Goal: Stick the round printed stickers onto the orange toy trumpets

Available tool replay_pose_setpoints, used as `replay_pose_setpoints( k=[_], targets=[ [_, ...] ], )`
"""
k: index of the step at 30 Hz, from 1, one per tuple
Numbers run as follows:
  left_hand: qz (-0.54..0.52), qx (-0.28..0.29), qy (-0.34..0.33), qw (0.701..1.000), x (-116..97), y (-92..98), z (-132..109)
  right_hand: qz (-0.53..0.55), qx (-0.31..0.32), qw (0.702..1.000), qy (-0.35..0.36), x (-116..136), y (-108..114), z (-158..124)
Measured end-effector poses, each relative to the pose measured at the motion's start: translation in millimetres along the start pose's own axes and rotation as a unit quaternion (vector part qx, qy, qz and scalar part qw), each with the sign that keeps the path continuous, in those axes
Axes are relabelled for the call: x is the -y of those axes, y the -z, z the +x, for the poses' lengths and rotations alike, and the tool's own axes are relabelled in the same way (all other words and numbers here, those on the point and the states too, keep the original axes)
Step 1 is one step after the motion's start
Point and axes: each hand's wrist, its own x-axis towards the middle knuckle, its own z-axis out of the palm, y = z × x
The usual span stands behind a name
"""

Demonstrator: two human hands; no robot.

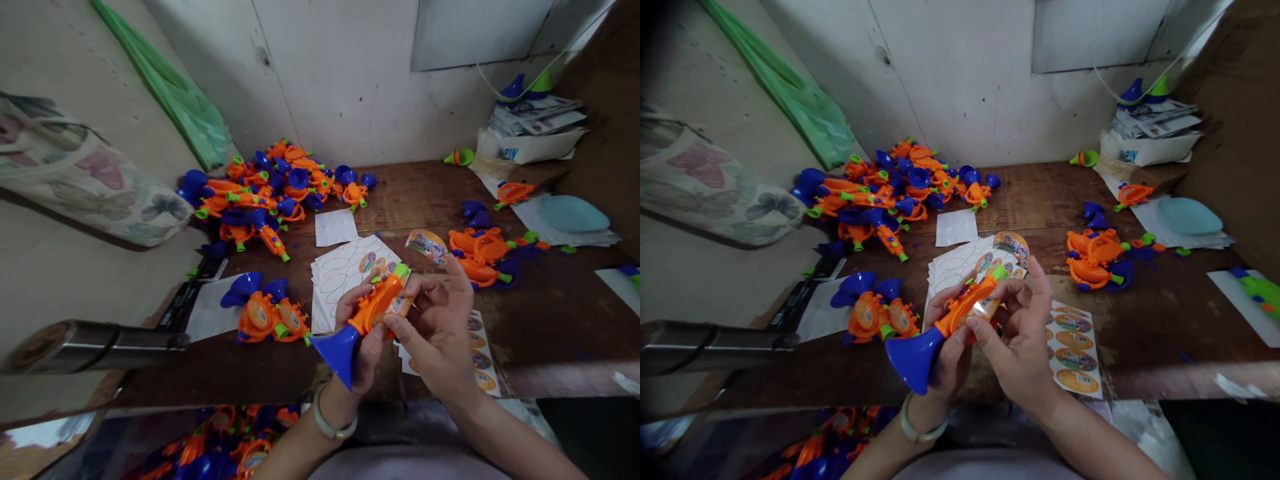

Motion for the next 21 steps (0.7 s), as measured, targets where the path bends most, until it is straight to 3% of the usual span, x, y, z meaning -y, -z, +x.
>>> replay_pose_setpoints(
  k=[4,13,21],
  targets=[
    [-0.006,0.0,-0.018,1.0,3.5,1.6,-2.6,-0.025,-0.001,0.999,0.027,-1.8,-1.4,-0.4],
    [-0.05,0.014,-0.084,0.995,-6.2,-6.9,-2.8,-0.118,-0.062,0.973,0.186,-6.9,2.8,10.3],
    [-0.026,0.031,-0.113,0.993,-9.5,-6.1,-6.7,-0.059,-0.044,0.994,0.083,-8.0,6.3,12.9]
  ],
)
